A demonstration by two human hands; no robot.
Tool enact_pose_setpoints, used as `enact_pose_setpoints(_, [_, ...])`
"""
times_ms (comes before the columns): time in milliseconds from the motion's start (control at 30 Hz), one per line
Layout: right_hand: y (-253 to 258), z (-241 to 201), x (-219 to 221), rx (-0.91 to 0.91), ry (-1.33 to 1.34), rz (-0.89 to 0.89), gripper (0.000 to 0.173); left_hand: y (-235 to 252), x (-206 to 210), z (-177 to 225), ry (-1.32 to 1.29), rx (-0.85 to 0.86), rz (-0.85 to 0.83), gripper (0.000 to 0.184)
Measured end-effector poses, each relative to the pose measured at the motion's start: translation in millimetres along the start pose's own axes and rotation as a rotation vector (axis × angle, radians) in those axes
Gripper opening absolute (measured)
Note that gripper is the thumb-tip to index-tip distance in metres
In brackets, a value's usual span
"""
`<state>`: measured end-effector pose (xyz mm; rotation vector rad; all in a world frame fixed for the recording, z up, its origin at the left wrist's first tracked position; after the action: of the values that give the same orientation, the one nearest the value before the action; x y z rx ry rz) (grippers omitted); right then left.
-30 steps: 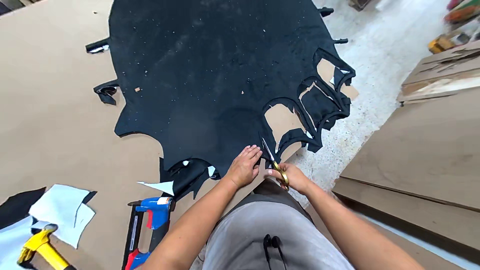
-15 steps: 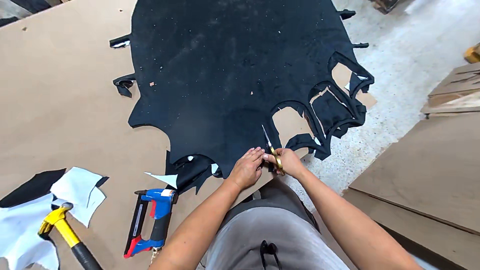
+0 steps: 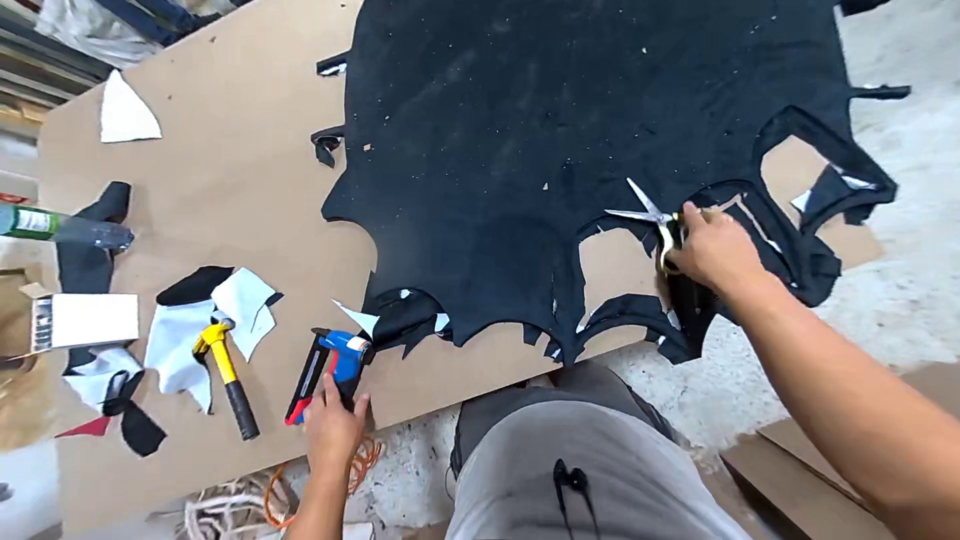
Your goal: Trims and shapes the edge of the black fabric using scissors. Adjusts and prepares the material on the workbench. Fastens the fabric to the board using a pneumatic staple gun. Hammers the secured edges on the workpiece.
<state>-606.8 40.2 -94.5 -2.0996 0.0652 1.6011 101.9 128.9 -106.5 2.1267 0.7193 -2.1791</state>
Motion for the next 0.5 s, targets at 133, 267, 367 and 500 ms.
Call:
enact_pose_setpoints(133, [-34,-70,10,-0.331,0.083,0.115,0.050,21,-12,9,0.049,-0.028,-0.110,0.089])
enact_pose_setpoints(267, [-125,-123,102,-0.675,0.124,-0.110,0.045,18,-58,38,-0.130,-0.005,-0.033,0.073])
enact_pose_setpoints(367, [-155,-122,140,-0.708,0.249,-0.041,0.042,14,-81,36,-0.669,-0.123,0.185,0.059])
enact_pose_setpoints(500, [-139,-111,117,-0.332,0.385,0.075,0.022,11,-52,24,-1.262,-0.243,0.197,0.048])
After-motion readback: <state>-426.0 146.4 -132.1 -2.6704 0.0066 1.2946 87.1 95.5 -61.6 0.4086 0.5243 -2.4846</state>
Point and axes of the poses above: each hand's wrist, its own y-axis towards the middle knuckle, its own x-axis out of the palm, z = x × y, the point moved 7 cm from there along y, towards the middle knuckle, and after that the axes turned 1 degree about -z, right-handed, at the moved point
